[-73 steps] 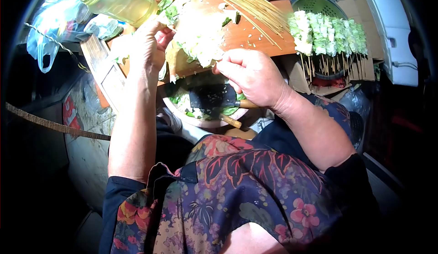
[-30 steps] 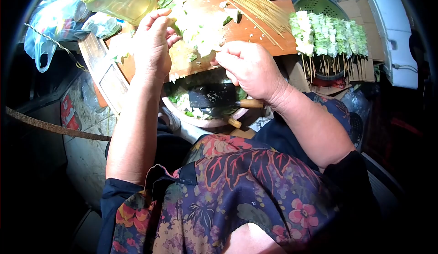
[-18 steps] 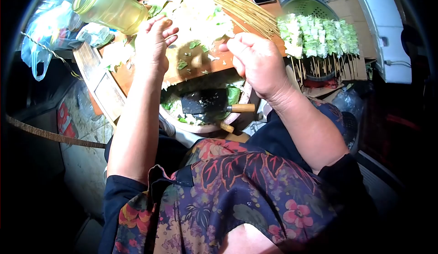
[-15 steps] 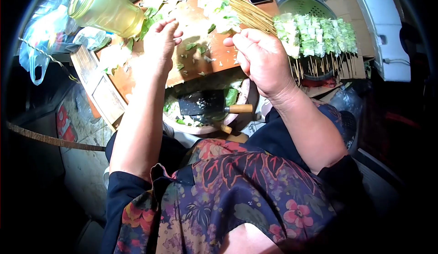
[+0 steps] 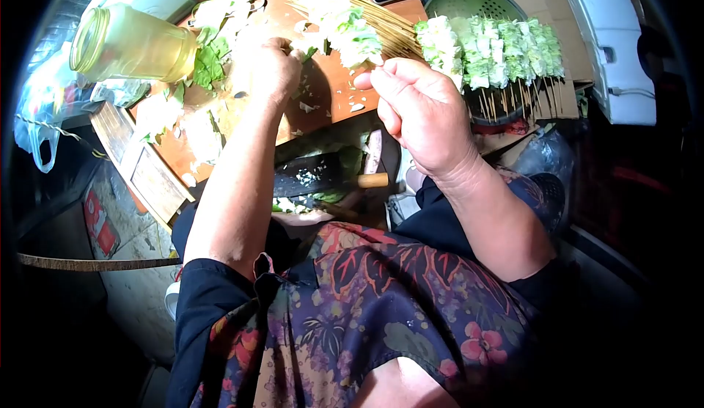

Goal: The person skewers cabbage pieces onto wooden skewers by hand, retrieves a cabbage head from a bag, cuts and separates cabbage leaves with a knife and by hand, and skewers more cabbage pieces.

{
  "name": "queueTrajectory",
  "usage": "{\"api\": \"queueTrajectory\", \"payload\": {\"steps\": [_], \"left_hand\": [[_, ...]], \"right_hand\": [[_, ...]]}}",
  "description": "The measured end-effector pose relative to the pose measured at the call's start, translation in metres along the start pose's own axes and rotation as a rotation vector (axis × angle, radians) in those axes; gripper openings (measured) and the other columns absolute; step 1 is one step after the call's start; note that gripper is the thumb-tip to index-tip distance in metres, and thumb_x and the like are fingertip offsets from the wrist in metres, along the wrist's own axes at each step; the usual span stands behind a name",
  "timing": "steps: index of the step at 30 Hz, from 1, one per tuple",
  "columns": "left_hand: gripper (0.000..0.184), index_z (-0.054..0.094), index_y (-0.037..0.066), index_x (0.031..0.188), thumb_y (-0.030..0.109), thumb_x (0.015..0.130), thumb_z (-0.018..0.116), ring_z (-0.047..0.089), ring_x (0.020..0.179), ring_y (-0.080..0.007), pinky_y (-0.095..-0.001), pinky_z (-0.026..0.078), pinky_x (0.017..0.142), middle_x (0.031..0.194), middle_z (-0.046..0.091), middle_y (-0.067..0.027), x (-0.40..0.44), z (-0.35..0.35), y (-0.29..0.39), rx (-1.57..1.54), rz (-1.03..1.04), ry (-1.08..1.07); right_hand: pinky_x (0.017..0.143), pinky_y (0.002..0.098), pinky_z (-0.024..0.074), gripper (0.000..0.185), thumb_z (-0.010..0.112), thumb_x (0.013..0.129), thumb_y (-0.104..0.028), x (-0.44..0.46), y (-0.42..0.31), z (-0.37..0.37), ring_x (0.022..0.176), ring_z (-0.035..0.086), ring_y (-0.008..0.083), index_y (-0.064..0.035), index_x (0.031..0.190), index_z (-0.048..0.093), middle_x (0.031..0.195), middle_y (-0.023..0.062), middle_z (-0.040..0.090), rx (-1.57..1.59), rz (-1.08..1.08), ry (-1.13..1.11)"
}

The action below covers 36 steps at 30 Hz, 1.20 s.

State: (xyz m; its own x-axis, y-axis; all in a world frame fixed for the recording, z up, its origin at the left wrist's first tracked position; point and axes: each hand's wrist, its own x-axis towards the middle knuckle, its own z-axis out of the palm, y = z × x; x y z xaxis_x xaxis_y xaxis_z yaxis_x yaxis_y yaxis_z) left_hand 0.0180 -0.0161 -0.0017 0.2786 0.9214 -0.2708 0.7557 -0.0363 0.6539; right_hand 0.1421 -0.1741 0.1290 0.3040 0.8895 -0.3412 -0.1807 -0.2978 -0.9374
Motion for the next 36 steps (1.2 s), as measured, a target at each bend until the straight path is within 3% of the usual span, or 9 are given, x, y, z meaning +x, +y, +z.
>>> {"api": "queueTrajectory", "payload": {"steps": [7,9,10,11,13,15,21,31,36], "left_hand": [[0.02,0.063,0.001,0.093,0.015,0.078,0.066,0.066,0.074,-0.0254,-0.0354,0.052,0.07,0.079,0.067,-0.0138,-0.001,0.001,0.003,0.02,0.033,0.06],[0.019,0.059,0.001,0.096,0.005,0.079,0.065,0.063,0.063,-0.0165,-0.0298,0.053,0.06,0.074,0.064,-0.008,-0.004,0.0,0.004,-0.341,-0.116,-0.04],[0.019,0.059,0.001,0.096,0.005,0.079,0.065,0.063,0.063,-0.0165,-0.0298,0.053,0.06,0.074,0.064,-0.008,-0.002,0.0,0.001,-0.341,-0.115,-0.04],[0.019,0.058,0.002,0.097,0.003,0.079,0.065,0.062,0.063,-0.0141,-0.0283,0.053,0.058,0.078,0.063,-0.0064,0.003,0.0,-0.007,-0.657,-0.167,-0.04],[0.018,0.058,0.002,0.098,0.001,0.081,0.063,0.06,0.063,-0.0119,-0.0264,0.055,0.057,0.087,0.063,-0.0056,0.005,-0.015,-0.011,-1.176,-0.225,-0.07],[0.021,0.059,0.003,0.103,0.002,0.082,0.062,0.06,0.065,-0.0122,-0.0261,0.056,0.06,0.089,0.064,-0.0054,0.006,-0.033,-0.01,-1.323,-0.226,-0.061],[0.024,0.061,0.003,0.105,0.004,0.081,0.065,0.064,0.073,-0.0129,-0.0251,0.058,0.062,0.087,0.065,-0.0049,-0.015,-0.074,-0.006,-1.394,-0.239,-0.008],[0.022,0.06,0.008,0.106,0.008,0.084,0.063,0.058,0.067,-0.01,-0.0259,0.054,0.062,0.087,0.062,-0.0023,-0.04,-0.108,-0.028,-1.137,-0.093,0.137],[0.02,0.06,0.007,0.105,0.018,0.088,0.057,0.058,0.068,-0.0089,-0.0282,0.055,0.063,0.083,0.058,-0.0007,-0.048,-0.123,-0.035,-1.297,-0.001,-0.01]], "right_hand": [[0.05,0.0184,0.0389,0.022,0.051,0.095,-0.015,0.001,0.001,0.002,0.051,0.046,0.0026,0.0019,0.089,0.063,0.059,-0.0024,0.053,0.05,0.007,-0.046],[0.05,0.0186,0.0398,0.021,0.052,0.095,-0.014,0.0,0.005,0.004,0.051,0.047,0.0026,0.0016,0.088,0.064,0.059,-0.0024,0.053,0.054,0.009,-0.053],[0.048,0.0183,0.0359,0.021,0.051,0.096,-0.015,0.0,0.007,0.005,0.051,0.043,0.002,0.0016,0.091,0.063,0.06,-0.0032,0.05,0.032,0.008,-0.068],[0.047,0.018,0.032,0.02,0.05,0.097,-0.015,-0.001,0.009,0.006,0.051,0.039,0.0014,0.0017,0.095,0.062,0.061,-0.004,0.047,0.011,0.007,-0.082],[0.048,0.0185,0.0344,0.02,0.051,0.097,-0.015,-0.003,0.009,0.006,0.051,0.041,0.0012,0.0016,0.093,0.062,0.062,-0.0042,0.048,-0.026,0.015,-0.091],[0.049,0.0177,0.0359,0.02,0.051,0.096,-0.015,-0.003,0.008,0.007,0.052,0.042,0.0012,0.0015,0.093,0.062,0.063,-0.0045,0.049,-0.116,0.098,-0.161],[0.049,0.0181,0.0372,0.022,0.052,0.095,-0.017,-0.002,0.012,0.018,0.052,0.043,0.0013,0.001,0.091,0.063,0.062,-0.0051,0.049,-0.175,0.072,-0.236],[0.049,0.0185,0.0367,0.022,0.052,0.095,-0.016,-0.006,0.015,0.044,0.052,0.044,0.0017,0.0016,0.092,0.063,0.062,-0.0044,0.05,-0.248,0.058,-0.314],[0.049,0.0184,0.0359,0.022,0.051,0.096,-0.017,-0.008,0.021,0.052,0.052,0.044,0.0019,0.0022,0.092,0.062,0.062,-0.0046,0.048,-0.178,0.059,-0.349]]}}
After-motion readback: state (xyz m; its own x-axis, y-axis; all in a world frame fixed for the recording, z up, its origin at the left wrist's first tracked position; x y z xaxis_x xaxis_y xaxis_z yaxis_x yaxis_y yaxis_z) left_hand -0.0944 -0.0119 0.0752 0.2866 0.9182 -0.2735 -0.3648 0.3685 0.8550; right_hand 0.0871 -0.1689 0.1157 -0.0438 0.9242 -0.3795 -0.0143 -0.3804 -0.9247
